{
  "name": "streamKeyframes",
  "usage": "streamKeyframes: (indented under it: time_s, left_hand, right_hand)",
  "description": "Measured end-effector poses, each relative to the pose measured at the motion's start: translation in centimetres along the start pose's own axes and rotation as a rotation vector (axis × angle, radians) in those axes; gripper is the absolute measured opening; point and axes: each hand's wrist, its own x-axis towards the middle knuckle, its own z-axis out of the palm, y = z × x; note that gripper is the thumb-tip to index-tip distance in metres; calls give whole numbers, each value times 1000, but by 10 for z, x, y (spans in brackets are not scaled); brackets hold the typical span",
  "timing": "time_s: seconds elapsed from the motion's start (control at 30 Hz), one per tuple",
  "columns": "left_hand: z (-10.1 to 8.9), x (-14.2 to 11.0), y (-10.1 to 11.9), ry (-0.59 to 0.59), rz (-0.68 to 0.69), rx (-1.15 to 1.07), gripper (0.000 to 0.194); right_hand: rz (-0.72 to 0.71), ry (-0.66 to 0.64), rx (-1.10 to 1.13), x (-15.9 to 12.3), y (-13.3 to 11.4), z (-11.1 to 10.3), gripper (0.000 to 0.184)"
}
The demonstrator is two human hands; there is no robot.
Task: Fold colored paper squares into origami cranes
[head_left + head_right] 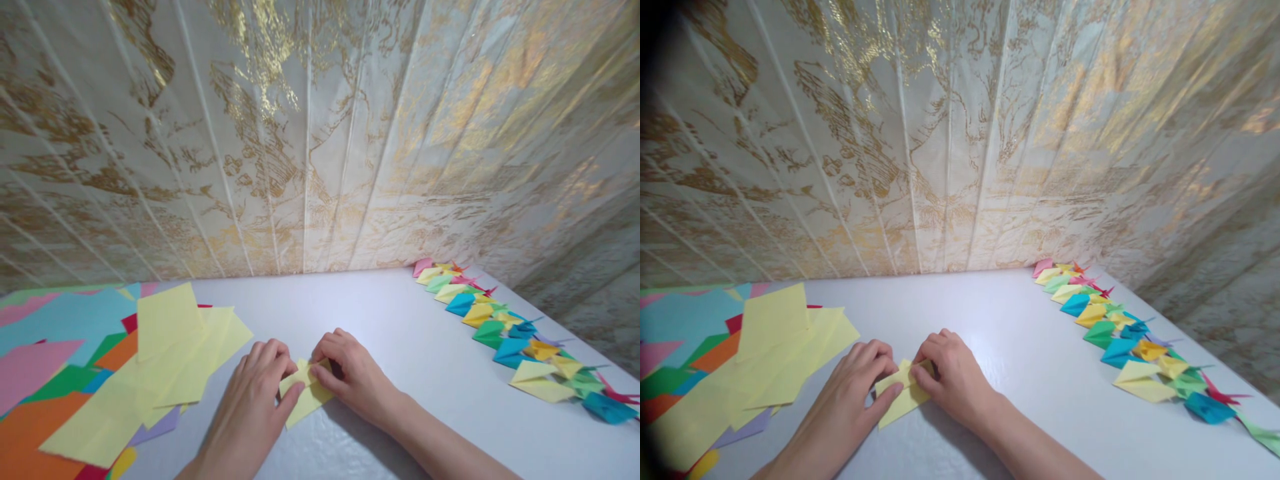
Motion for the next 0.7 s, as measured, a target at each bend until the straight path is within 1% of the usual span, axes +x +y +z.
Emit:
streamKeyframes:
  time_s: [0.1,0.23,0.3,0.4,0.5,0.6,0.7]
  left_hand:
    - [0,0,1,-7,-22,-12,8]
    - [0,1,2,-39,-23,-11,10]
    - [0,0,2,-19,-20,-12,11]
    - [1,-2,3,42,-21,-9,11]
    - [1,-3,4,50,-11,-14,17]
    - [0,-3,5,32,-3,-23,18]
    - [1,-3,5,42,-2,-18,18]
  right_hand:
    - [-5,5,-39,0,-1,3,13]
    - [14,-11,-95,1,0,5,11]
    - [17,-20,-128,2,1,7,11]
    - [16,-13,-154,1,1,8,12]
    - [26,-2,-119,-1,-1,8,13]
    - [47,-9,-69,-2,-5,7,21]
    - [88,-9,-51,-1,-8,7,25]
